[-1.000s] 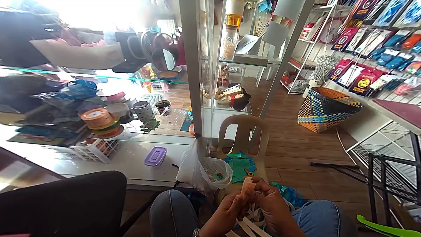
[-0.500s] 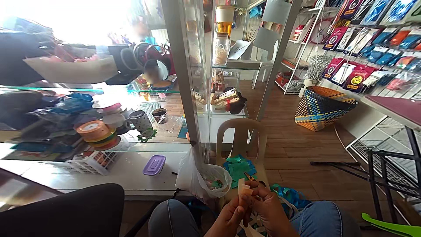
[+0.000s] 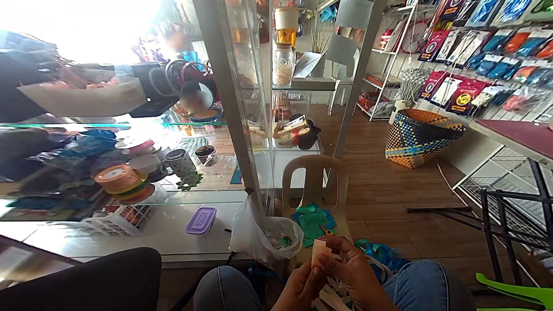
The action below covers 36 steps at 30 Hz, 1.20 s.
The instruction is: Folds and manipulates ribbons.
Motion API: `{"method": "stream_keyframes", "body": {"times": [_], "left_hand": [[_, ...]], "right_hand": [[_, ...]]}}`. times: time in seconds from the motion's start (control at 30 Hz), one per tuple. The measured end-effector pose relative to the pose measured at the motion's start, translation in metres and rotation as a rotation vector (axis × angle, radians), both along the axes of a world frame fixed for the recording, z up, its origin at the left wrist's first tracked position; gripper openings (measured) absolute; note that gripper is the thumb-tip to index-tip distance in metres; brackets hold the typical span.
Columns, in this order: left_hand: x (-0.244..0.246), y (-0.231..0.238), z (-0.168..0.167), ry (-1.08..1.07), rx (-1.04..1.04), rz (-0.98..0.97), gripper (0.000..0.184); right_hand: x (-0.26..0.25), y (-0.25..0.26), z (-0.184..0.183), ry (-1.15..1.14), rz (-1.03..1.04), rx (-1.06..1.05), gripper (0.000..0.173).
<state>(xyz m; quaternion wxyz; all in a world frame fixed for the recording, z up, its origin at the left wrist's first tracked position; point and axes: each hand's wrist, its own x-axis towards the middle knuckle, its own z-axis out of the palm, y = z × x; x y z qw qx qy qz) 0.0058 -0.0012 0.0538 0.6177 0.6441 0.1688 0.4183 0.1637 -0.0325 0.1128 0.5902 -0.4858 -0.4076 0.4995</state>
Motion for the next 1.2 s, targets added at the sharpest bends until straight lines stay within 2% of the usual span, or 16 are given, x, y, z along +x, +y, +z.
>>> {"method": "stream_keyframes", "body": {"times": [0.07, 0.1, 0.2, 0.27, 0.47, 0.73, 1.03, 1.1, 1.2], "left_hand": [[0.0000, 0.0011, -0.0017, -0.001, 0.007, 0.029, 0.031], [0.0000, 0.0015, -0.0026, 0.000, 0.014, 0.047, 0.032], [0.0008, 0.0014, -0.0030, 0.015, 0.023, 0.084, 0.031], [0.0012, 0.0015, -0.0030, 0.027, 0.029, 0.087, 0.029], [0.0019, 0.0021, -0.0068, 0.054, 0.090, 0.093, 0.029], [0.0008, 0.0027, -0.0065, 0.078, 0.111, 0.074, 0.032], [-0.0002, 0.0033, -0.0053, 0.058, 0.113, 0.020, 0.032], [-0.0007, 0.0032, -0.0051, 0.064, 0.121, 0.011, 0.033], [-0.0013, 0.0029, -0.0054, 0.084, 0.134, -0.004, 0.034]], "right_hand": [[0.0023, -0.0011, 0.0002, -0.007, -0.016, 0.004, 0.052], [0.0032, -0.0020, -0.0002, -0.030, -0.029, 0.018, 0.051], [0.0044, -0.0060, -0.0015, -0.094, -0.057, 0.080, 0.029], [0.0024, -0.0086, -0.0018, -0.129, -0.071, 0.114, 0.022], [-0.0034, -0.0067, -0.0068, -0.198, -0.143, 0.201, 0.018], [-0.0023, -0.0069, -0.0039, -0.223, -0.139, 0.269, 0.017], [-0.0006, -0.0039, -0.0040, -0.238, -0.125, 0.262, 0.015], [0.0007, -0.0028, -0.0051, -0.220, -0.114, 0.250, 0.018], [0.0044, -0.0021, -0.0003, -0.131, -0.025, 0.206, 0.047]]}}
